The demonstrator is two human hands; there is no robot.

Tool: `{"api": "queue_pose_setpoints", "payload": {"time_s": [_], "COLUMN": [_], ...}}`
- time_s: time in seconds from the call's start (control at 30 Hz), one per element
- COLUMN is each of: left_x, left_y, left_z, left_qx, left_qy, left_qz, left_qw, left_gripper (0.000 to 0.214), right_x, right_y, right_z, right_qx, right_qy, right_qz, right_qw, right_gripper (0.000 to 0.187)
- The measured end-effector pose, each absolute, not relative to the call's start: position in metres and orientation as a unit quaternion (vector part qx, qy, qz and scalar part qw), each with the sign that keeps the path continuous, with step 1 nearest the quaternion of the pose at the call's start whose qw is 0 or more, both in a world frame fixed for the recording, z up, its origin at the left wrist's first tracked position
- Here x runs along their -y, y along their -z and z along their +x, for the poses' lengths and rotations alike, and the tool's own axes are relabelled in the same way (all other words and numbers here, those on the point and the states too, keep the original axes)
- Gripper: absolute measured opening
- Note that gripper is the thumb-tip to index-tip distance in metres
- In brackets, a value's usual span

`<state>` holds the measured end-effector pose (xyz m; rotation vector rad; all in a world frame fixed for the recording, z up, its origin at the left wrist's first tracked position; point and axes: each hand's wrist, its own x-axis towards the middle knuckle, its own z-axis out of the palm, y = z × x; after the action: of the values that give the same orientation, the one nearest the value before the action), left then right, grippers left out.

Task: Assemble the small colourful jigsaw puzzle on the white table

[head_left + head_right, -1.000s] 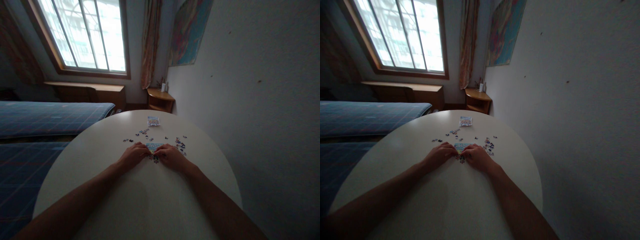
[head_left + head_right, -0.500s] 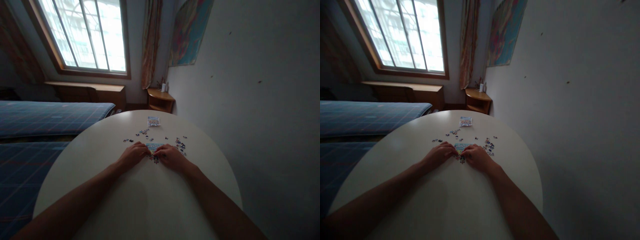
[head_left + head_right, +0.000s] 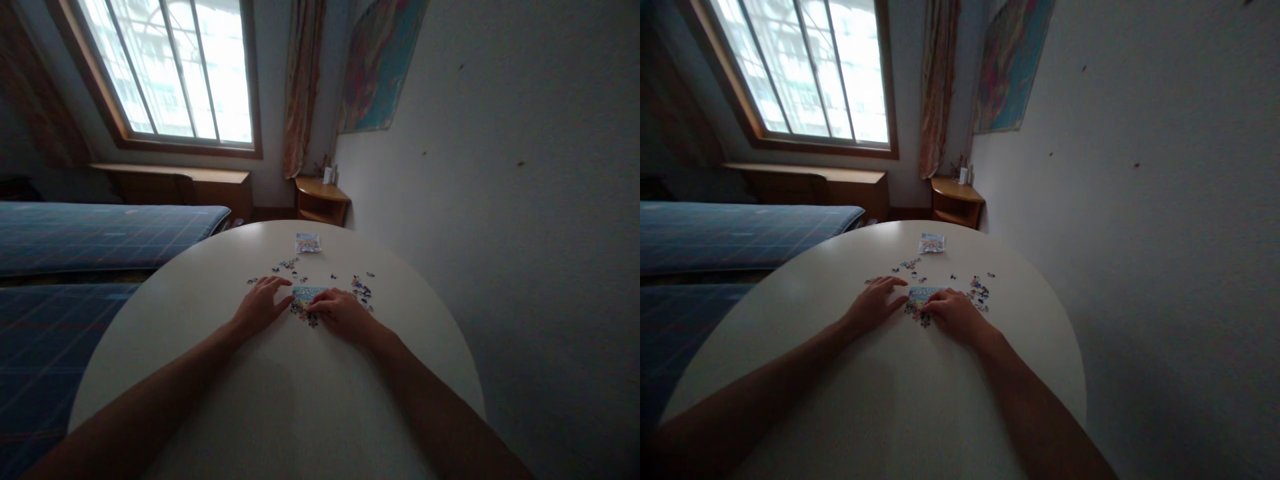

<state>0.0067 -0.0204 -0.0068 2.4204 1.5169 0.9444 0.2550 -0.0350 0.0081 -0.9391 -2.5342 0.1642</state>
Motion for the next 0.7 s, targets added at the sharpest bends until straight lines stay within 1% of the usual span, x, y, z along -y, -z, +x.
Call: {"api": "queue_pose_setpoints", "payload": {"time_s": [0.17,0.3,0.7], "left_x": [0.0248,0.0238,0.0252], "left_y": [0.008,0.0103,0.0076], "left_z": [0.0127,0.0133,0.0177], "left_qx": [-0.487,-0.486,-0.51], "left_qy": [-0.289,-0.281,-0.272], "left_qz": [0.82,0.824,0.813], "left_qw": [0.085,0.08,0.076], "left_gripper": [0.034,0.038,0.04], "right_x": [0.0355,0.0362,0.0364], "right_y": [-0.0081,-0.0095,-0.0104], "right_z": [0.2545,0.2541,0.2528], "right_qx": [0.911,0.911,0.909], "right_qy": [-0.055,-0.056,-0.061], "right_qz": [-0.344,-0.348,-0.351], "right_qw": [0.219,0.215,0.218], "right_gripper": [0.031,0.032,0.029]}}
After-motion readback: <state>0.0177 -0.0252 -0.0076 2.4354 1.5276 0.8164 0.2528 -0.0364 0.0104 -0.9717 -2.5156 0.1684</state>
